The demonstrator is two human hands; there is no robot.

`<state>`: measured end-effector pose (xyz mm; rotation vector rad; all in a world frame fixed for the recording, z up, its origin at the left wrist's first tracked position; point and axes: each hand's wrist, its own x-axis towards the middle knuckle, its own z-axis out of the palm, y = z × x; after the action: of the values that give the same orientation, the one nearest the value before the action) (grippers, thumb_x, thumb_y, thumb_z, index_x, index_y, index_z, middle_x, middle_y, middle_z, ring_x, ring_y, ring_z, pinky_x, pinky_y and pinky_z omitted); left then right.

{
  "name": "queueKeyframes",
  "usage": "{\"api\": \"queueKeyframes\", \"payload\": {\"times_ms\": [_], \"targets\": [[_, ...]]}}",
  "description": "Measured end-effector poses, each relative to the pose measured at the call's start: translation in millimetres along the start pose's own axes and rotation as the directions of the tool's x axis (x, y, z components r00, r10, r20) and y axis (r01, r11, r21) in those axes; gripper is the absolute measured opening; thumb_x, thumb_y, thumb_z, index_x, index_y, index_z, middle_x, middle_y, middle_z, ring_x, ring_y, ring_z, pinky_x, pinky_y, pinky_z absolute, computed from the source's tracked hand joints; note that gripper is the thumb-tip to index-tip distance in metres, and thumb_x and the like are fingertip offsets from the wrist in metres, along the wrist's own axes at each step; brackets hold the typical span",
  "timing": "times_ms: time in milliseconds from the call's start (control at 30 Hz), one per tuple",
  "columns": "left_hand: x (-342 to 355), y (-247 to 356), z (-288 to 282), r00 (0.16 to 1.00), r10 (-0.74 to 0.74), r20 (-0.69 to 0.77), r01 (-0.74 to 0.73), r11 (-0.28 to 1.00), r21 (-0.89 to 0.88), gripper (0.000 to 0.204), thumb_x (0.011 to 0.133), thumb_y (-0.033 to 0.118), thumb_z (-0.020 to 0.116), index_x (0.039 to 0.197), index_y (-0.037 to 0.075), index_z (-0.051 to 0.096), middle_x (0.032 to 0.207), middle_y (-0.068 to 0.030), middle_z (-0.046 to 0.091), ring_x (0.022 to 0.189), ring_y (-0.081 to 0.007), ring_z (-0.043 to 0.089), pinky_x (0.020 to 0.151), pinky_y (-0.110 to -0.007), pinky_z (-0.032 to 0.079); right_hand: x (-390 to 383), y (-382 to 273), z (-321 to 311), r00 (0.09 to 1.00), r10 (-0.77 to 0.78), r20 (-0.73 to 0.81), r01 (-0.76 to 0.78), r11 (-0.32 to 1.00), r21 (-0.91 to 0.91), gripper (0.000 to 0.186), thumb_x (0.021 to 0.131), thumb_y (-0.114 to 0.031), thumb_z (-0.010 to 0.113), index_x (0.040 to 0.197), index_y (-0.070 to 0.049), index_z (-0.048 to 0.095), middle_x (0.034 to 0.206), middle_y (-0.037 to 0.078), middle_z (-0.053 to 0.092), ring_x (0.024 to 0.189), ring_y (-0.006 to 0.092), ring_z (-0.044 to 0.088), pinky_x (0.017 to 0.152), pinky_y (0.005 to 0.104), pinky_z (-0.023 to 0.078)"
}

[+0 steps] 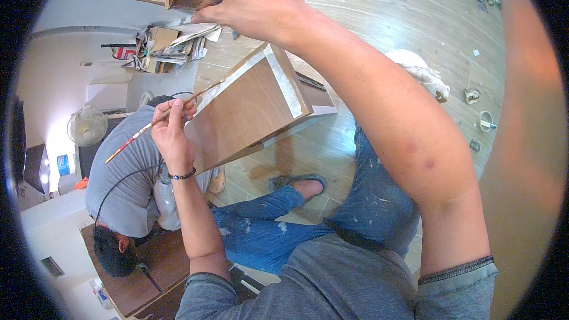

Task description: The person sits on the floor and applies a finish to the edges of a wooden furniture piece using a small brush and a tin of finish. They repeatedly dip the brush into the tin and carefully coat the taped edges of the furniture.

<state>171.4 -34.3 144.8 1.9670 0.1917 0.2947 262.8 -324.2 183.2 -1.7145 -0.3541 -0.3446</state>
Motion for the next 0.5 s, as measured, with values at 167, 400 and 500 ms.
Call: {"api": "queueKeyframes", "payload": {"times_ms": [167,400,500], "targets": [[-9,-3,-32,0.995,0.068,-0.068,-0.061,0.993,0.100,0.012,0.100,0.012,0.067,0.100,0.001,0.064,0.091,-0.0107,0.072,0.081,-0.0138,0.067,0.077,-0.027,0.053,-4,-2,3,0.997,0.064,0.045,-0.064,0.998,-0.001,0.054,0.078,-0.020,0.083,0.127,-0.004,0.067,0.098,0.017,0.075,0.090,0.0274,0.073,0.084,0.0371,0.055],[-35,11,-37,0.956,0.287,0.056,-0.285,0.875,0.392,0.016,0.097,0.007,0.068,0.110,-0.002,0.069,0.101,-0.0066,0.071,0.095,-0.0129,0.065,0.086,-0.026,0.050,-7,-10,4,0.991,0.118,0.061,-0.121,0.992,0.045,0.050,0.079,-0.018,0.083,0.123,-0.003,0.067,0.096,0.017,0.075,0.082,0.0243,0.074,0.080,0.0348,0.056],[-39,11,-34,0.944,0.283,0.172,-0.331,0.799,0.502,0.013,0.096,0.006,0.069,0.107,-0.001,0.070,0.100,-0.0050,0.071,0.095,-0.0120,0.064,0.085,-0.026,0.049,-4,-1,10,0.997,0.060,0.047,-0.062,0.997,0.050,0.049,0.079,-0.017,0.083,0.123,-0.003,0.067,0.094,0.017,0.075,0.079,0.0230,0.074,0.078,0.0340,0.056]]}}
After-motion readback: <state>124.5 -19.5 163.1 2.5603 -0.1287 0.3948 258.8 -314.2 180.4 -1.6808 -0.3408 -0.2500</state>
